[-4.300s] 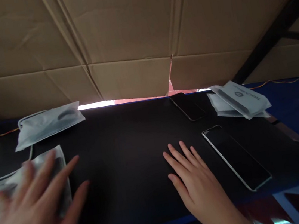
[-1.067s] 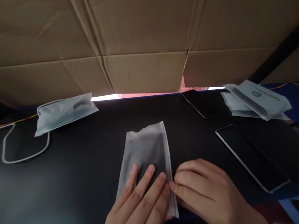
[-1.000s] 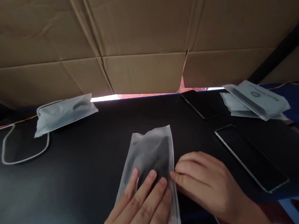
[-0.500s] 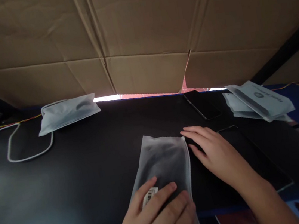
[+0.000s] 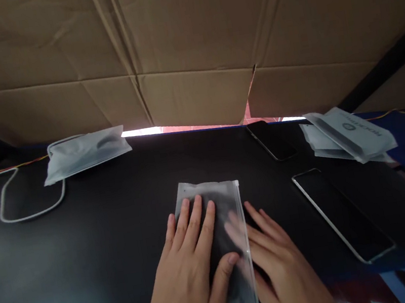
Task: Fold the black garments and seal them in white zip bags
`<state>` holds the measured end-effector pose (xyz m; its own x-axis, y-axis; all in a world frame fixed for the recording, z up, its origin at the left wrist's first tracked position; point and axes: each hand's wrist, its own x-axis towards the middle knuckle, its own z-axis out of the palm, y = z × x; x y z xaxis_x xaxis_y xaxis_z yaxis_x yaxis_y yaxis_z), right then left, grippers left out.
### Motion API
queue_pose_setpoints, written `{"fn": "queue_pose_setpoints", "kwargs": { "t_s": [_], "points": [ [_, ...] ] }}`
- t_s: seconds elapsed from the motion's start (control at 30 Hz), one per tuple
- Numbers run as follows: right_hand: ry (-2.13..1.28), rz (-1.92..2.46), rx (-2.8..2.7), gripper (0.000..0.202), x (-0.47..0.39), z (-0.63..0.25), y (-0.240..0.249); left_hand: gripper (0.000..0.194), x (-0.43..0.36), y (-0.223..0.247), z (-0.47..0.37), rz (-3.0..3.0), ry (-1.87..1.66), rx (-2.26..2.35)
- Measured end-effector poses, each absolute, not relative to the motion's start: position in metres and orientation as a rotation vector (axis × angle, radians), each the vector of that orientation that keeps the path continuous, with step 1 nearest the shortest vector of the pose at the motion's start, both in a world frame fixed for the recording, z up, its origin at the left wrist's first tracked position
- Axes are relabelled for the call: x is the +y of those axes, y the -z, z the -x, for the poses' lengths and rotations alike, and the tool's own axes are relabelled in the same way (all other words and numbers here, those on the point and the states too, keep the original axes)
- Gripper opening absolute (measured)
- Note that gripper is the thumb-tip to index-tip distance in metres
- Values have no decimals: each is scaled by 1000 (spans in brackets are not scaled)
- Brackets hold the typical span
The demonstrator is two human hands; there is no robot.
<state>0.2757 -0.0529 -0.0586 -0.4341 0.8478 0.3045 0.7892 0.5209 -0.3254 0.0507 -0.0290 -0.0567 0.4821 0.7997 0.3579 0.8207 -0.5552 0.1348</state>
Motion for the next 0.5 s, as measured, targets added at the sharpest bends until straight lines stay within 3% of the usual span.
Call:
{"fn": "queue_pose_setpoints", "kwargs": {
  "t_s": [0.2, 0.33, 0.5],
  "points": [
    [-392, 1322, -2377, 78, -44, -264, 40, 78, -28, 53, -43, 2682, 539, -1391],
    [-442, 1347, -2267, 33, -41, -254, 44, 77, -29, 53, -40, 2660, 574, -1462],
    [-364, 1269, -2056, 28, -39, -248, 46, 75, -24, 62, -25, 2634, 594, -1536]
  ]
}}
